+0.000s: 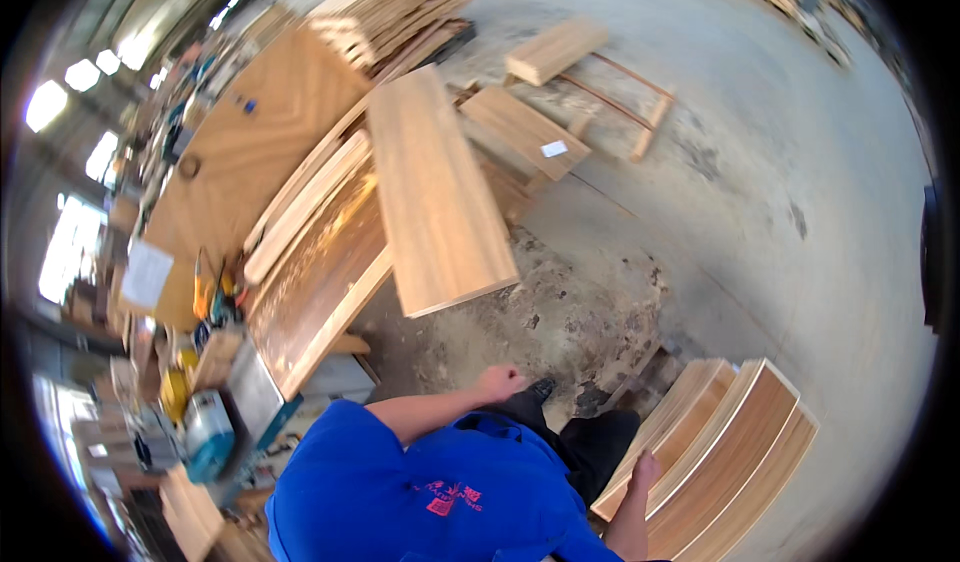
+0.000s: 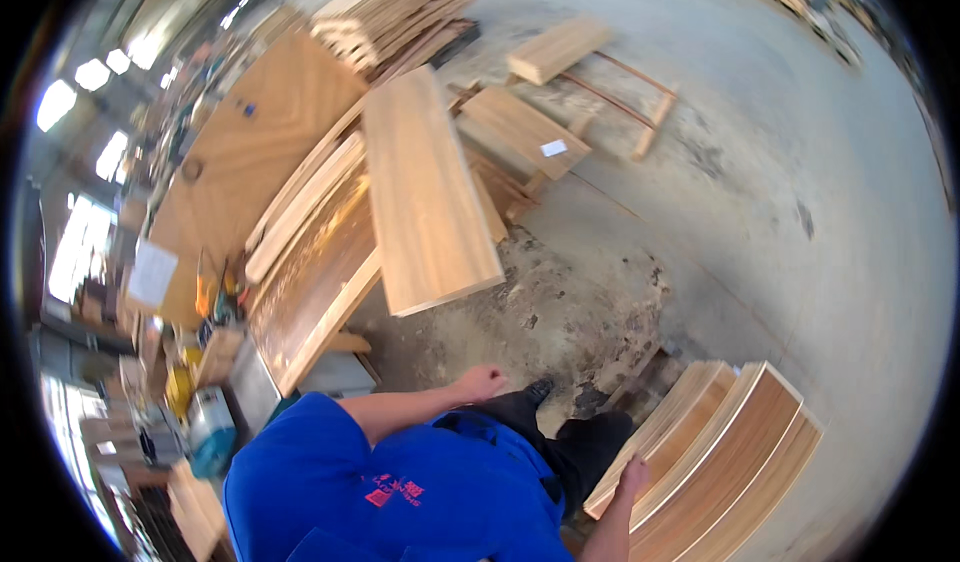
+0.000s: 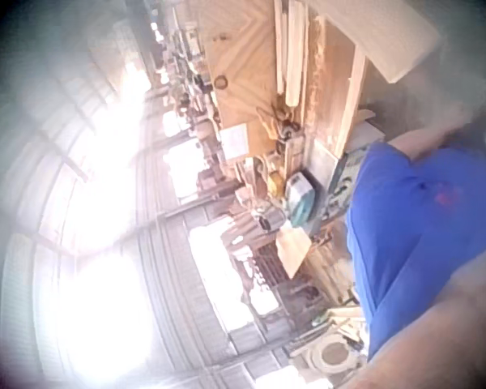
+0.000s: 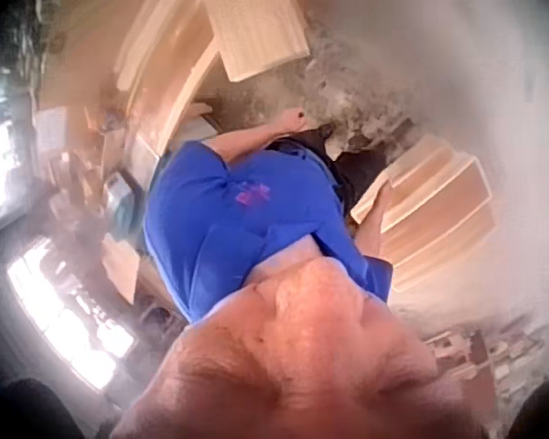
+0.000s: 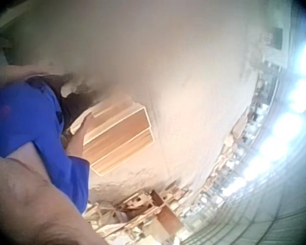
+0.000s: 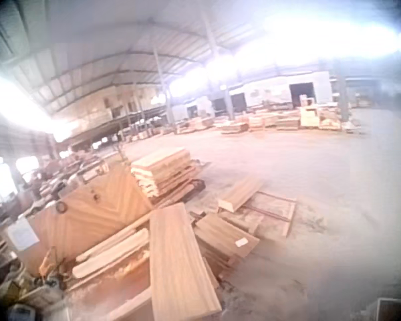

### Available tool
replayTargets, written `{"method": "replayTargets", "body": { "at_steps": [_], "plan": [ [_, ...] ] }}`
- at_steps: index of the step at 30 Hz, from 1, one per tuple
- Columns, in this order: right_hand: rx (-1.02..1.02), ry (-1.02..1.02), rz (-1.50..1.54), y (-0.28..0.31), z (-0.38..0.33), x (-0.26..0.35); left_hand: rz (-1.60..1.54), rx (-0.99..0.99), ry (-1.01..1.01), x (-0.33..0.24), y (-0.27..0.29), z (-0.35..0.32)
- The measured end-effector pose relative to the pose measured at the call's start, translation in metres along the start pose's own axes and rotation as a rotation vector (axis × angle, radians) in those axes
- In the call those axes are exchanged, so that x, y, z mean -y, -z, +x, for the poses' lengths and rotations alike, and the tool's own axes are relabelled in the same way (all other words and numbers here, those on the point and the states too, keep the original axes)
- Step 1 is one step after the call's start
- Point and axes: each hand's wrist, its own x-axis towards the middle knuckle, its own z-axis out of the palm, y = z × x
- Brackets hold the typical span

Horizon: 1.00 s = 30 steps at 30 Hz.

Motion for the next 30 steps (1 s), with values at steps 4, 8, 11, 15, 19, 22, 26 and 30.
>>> {"method": "replayTargets", "body": {
  "at_steps": [4, 8, 11, 15, 19, 22, 26, 30],
  "plan": [
    [0.189, 0.52, -0.089, -0.038, 0.006, 0.145, -0.471, -0.422, 0.348, 0.072, 0.042, -0.027],
    [0.414, 0.764, -0.289, -0.106, -0.041, 0.305, -0.623, -1.029, 0.279, 0.116, 0.087, -0.019],
    [0.487, 0.967, -0.477, -0.169, -0.088, 0.398, -0.595, -1.04, 0.237, 0.103, 0.141, -0.011],
    [0.583, 1.072, -0.505, -0.241, -0.134, 0.47, -0.546, -0.899, 0.281, 0.1, 0.176, 0.021],
    [0.6, 1.169, -0.707, -0.269, -0.153, 0.485, -0.385, -0.815, 0.445, 0.082, 0.193, 0.03],
    [0.626, 1.276, -0.862, -0.257, -0.167, 0.492, -0.335, -0.746, 0.532, 0.072, 0.199, 0.024],
    [0.636, 1.383, -1.073, -0.232, -0.2, 0.505, -0.419, -0.738, 0.533, 0.085, 0.198, 0.021],
    [0.651, 1.37, -1.212, -0.23, -0.217, 0.509, -0.661, -0.723, 0.532, 0.09, 0.209, 0.0]
  ]
}}
